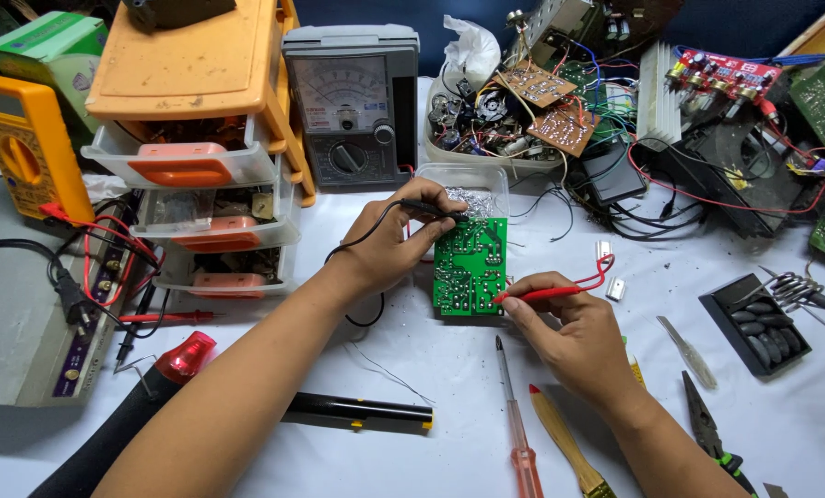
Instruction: Desoldering components from a printed circuit board using a soldering iron and solder sucker at a repair bench.
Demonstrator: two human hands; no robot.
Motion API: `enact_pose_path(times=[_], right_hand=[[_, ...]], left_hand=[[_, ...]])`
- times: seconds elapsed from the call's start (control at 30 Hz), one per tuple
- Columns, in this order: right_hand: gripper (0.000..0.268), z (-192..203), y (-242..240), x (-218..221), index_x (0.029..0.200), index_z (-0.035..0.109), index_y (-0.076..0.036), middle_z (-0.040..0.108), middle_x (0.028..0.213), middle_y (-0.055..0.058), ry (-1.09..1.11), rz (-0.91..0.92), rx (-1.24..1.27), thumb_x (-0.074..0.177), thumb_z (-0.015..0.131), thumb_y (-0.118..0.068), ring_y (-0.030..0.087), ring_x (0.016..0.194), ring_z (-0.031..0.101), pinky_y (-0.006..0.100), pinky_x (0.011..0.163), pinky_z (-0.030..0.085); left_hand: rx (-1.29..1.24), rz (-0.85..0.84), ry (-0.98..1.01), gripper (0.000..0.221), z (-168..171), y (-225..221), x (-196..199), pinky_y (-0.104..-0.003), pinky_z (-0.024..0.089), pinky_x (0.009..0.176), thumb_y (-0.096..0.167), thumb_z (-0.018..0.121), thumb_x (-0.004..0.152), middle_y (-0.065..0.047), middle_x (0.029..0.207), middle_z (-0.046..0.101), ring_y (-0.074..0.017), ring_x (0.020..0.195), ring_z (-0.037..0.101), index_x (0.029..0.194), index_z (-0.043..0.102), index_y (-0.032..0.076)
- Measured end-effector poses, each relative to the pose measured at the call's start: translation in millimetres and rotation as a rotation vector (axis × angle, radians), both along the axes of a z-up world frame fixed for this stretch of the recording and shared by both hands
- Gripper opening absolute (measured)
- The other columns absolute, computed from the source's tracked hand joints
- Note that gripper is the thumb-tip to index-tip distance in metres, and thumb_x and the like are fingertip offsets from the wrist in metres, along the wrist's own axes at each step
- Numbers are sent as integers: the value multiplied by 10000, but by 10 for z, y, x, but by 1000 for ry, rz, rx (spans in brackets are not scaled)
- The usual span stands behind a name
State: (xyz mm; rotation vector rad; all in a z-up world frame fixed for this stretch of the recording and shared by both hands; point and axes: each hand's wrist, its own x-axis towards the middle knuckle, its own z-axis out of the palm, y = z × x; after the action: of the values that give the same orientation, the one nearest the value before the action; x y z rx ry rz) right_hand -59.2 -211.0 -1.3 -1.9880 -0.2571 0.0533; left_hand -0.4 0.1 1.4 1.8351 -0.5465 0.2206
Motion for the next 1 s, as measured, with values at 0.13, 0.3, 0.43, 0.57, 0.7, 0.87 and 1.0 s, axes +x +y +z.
enact_pose_path(times=[0.13, 0.3, 0.43, 0.57, 0.7, 0.87, 1.0], right_hand=[[162, 25, 7, -3, 918, 651, -39, 672, 854, 187, -7, 4, -14, 763, 629, -80, 368, 862, 653, 464, 823, 485], [157, 22, 1, -2, 913, 648, -34, 670, 849, 191, -15, 12, -21, 764, 625, -78, 373, 861, 652, 474, 814, 488], [158, 23, 4, -1, 914, 646, -35, 668, 856, 189, -12, 8, -23, 764, 626, -78, 373, 862, 651, 475, 815, 488], [169, 35, 4, -3, 925, 642, -25, 662, 865, 198, -1, 13, -23, 766, 619, -77, 383, 871, 644, 476, 819, 485], [172, 36, 0, -4, 927, 642, -23, 661, 868, 202, 9, 19, -15, 763, 617, -68, 391, 875, 644, 484, 820, 484], [189, 17, -1, 7, 949, 636, -32, 656, 889, 204, 13, 20, -21, 765, 618, -68, 394, 886, 637, 484, 827, 479], [176, 29, 7, 13, 936, 639, -24, 658, 820, 201, 14, 16, 0, 766, 619, -66, 361, 810, 665, 445, 787, 502]], left_hand=[[-15, -3, -3, 109, 12, -1, -7, -342, 487, 780, 77, 598, 834, -135, 922, 671, -261, 860, 660, 905, 520, 102], [-12, -3, -5, 108, 6, 0, 1, -344, 488, 781, 78, 598, 835, -134, 927, 671, -258, 863, 659, 903, 518, 103], [-18, -2, -5, 115, -12, 1, 9, -337, 489, 779, 72, 602, 832, -134, 924, 671, -254, 866, 658, 901, 516, 102], [-6, 3, 11, 109, -3, 1, 2, -339, 482, 787, 81, 598, 836, -119, 930, 672, -236, 857, 661, 906, 518, 109], [-3, 3, 11, 112, -14, -2, 11, -341, 483, 786, 84, 600, 834, -116, 929, 673, -236, 856, 661, 906, 517, 111], [-1, 5, 6, 111, -3, 0, 4, -346, 484, 783, 76, 598, 832, -121, 924, 674, -242, 851, 662, 904, 518, 107], [-19, 4, 23, 110, -16, -6, 12, -331, 483, 788, 88, 601, 831, -123, 931, 673, -237, 855, 661, 910, 525, 99]])
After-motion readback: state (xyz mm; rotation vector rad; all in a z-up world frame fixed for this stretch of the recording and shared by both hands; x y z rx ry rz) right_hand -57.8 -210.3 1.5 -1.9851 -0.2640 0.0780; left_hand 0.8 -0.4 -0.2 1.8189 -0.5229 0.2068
